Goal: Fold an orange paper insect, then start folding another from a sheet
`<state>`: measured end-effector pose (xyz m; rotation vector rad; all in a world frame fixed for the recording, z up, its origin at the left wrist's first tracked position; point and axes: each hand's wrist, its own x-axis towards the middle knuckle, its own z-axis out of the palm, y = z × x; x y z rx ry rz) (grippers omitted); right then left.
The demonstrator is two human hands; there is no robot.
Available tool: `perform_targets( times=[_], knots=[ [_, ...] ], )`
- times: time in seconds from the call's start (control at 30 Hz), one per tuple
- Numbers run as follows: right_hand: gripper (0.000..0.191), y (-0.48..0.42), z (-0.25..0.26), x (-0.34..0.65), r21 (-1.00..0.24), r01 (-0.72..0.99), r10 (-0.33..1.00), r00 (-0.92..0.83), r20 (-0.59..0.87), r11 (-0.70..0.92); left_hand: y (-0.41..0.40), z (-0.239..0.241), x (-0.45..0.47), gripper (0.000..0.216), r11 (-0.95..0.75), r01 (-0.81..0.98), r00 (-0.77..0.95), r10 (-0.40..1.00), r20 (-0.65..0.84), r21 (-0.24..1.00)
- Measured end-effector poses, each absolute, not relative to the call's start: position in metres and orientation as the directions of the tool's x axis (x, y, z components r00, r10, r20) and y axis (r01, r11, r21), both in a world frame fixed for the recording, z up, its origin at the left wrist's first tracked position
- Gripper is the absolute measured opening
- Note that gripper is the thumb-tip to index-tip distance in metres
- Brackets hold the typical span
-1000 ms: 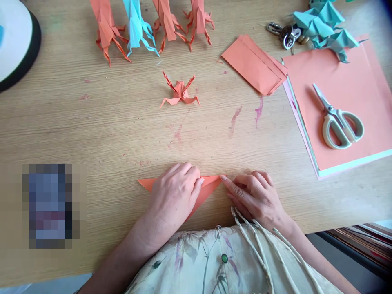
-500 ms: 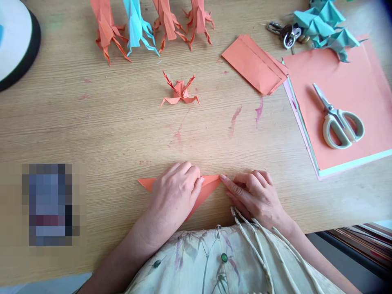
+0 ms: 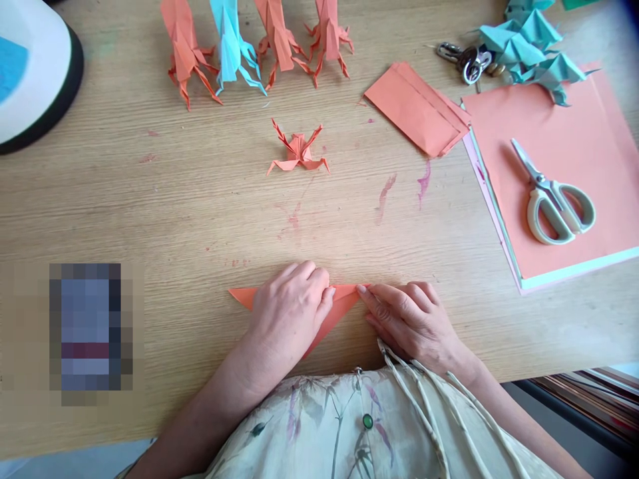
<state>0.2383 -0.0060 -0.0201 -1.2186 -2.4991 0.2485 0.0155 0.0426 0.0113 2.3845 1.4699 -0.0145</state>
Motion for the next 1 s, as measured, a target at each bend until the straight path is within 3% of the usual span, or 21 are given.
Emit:
perform_targets(
  times=[0.3,0.57,0.73,1.0],
  knots=[
    [0.037,-0.004,-0.019,0.237,-0.279,0.721,0.773,-0.594,0.223,0.635,0.041,0.010,0.015,0.020,-0.406,0.874,0.459,0.871,-0.178,0.267],
    [0.053,-0.006,-0.020,0.236,-0.249,0.753,0.793,-0.584,0.171,0.609,0.044,0.013,0.019,0.018,-0.405,0.881,0.458,0.860,-0.225,0.244],
    [0.053,-0.005,-0.015,0.235,-0.246,0.756,0.795,-0.587,0.155,0.607,0.043,0.019,0.016,0.018,-0.401,0.889,0.452,0.845,-0.285,0.222],
    [0.057,-0.006,-0.015,0.236,-0.291,0.752,0.803,-0.579,0.138,0.592,0.037,0.023,-0.016,0.013,-0.200,0.890,0.336,0.895,-0.294,0.409]
  ],
)
